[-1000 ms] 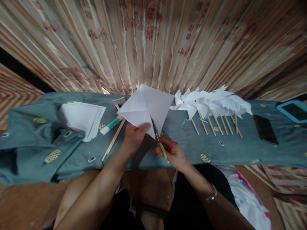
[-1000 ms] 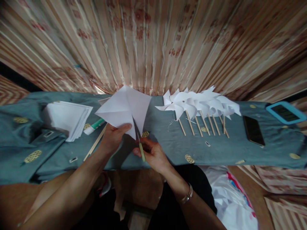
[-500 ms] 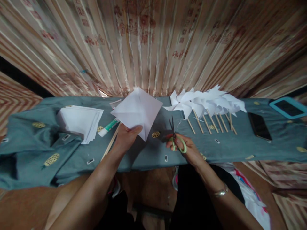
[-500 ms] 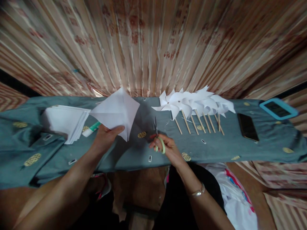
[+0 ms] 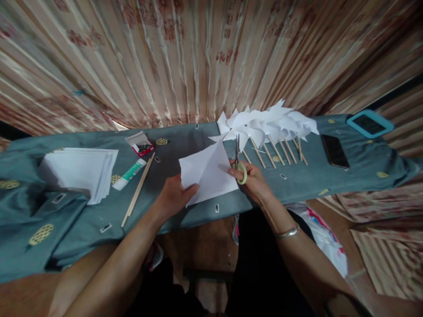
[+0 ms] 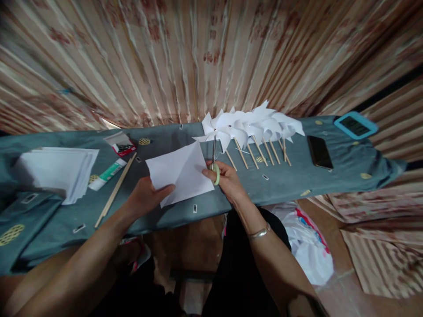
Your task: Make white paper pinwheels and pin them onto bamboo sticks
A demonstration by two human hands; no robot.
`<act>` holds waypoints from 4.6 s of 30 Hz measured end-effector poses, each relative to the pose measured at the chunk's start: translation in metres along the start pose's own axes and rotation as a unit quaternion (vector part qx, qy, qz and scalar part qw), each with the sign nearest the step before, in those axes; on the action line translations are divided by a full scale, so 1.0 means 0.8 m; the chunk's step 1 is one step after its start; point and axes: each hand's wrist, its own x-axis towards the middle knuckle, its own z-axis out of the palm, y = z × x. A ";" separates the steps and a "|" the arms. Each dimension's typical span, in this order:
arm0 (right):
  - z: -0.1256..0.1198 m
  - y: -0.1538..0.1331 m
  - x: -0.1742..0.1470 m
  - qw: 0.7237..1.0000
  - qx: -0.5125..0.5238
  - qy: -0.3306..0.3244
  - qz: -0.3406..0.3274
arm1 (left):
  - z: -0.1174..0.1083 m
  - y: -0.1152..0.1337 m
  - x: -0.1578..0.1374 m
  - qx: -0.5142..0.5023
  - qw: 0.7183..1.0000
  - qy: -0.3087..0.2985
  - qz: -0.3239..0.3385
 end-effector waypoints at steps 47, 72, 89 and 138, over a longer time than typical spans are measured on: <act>0.042 0.031 -0.046 0.943 -0.169 -0.283 0.038 | -0.017 0.035 0.029 -0.524 0.820 0.207 -0.096; 0.039 0.038 -0.041 0.945 -0.176 -0.275 0.022 | -0.004 0.033 0.019 -0.504 0.832 0.181 -0.144; 0.043 0.036 -0.043 0.956 -0.130 -0.258 0.049 | -0.007 0.030 0.019 -0.500 0.838 0.191 -0.109; 0.050 0.032 -0.040 0.967 -0.106 -0.216 0.085 | 0.004 0.026 0.015 -0.499 0.837 0.184 -0.128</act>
